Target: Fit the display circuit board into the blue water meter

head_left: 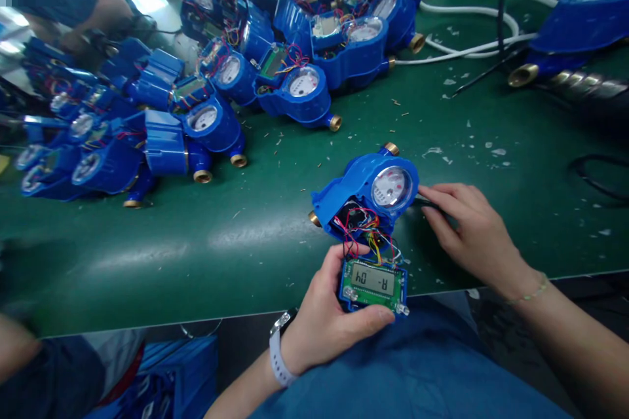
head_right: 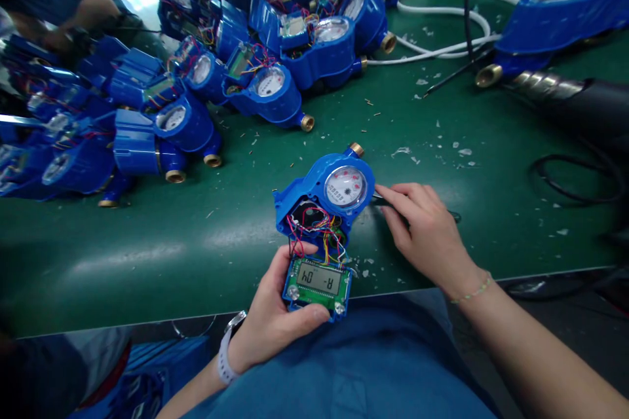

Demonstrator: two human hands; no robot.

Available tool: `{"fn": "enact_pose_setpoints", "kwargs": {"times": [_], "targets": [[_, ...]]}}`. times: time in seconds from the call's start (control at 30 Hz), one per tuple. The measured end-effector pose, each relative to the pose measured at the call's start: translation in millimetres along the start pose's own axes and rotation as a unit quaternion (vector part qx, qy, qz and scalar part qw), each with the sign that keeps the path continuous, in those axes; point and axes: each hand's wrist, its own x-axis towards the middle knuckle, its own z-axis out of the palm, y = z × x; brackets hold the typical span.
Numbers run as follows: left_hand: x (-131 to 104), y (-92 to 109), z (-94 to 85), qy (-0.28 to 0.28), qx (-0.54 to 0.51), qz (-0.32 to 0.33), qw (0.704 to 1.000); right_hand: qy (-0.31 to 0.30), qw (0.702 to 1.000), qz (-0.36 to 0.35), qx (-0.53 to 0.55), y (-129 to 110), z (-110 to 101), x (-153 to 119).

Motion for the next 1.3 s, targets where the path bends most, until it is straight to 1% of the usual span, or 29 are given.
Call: {"fn": "enact_pose_setpoints", "kwargs": {"times": [0.1,0.2,0.33,0.43,0.63,0.8,0.93,1.1,1.3], "targets": [[2.2,-1.1,0.0,-0.007,0.009,0.006,1.000,0.026,0.993,0.018,0.116,-22.1,-10.0,-7.3],[3.7,-3.2,0.1,-0.012,0.013,0.015,1.000,0.029,0.985,0.043,0.166,-39.0,-14.6,-19.8],[5.3,-4.6,0.0,-0.018,0.034,0.029,0.999,0.000,0.975,0.053,0.218,-49.0,-11.8,-37.0],[7.1,-4.4,0.4,-0.024,0.040,0.044,0.998,-0.022,0.967,0.043,0.252,-52.8,-7.3,-45.9],[9.6,-5.6,2.3,-0.036,0.031,0.066,0.997,-0.046,0.964,-0.001,0.261,-60.1,-5.4,-49.0],[9.8,-6.1,2.6,-0.043,0.023,0.076,0.996,-0.042,0.967,-0.023,0.252,-62.6,-3.4,-47.3],[9.3,-4.6,2.5,-0.041,0.024,0.069,0.996,-0.034,0.968,-0.024,0.247,-63.5,-2.6,-48.3],[9.0,-4.5,2.8,-0.042,0.024,0.063,0.997,-0.044,0.970,-0.024,0.239,-66.0,-4.0,-47.5],[9.2,-7.2,2.7,-0.072,-0.024,0.060,0.995,-0.036,0.966,-0.005,0.254,-67.5,-5.6,-49.5]]}}
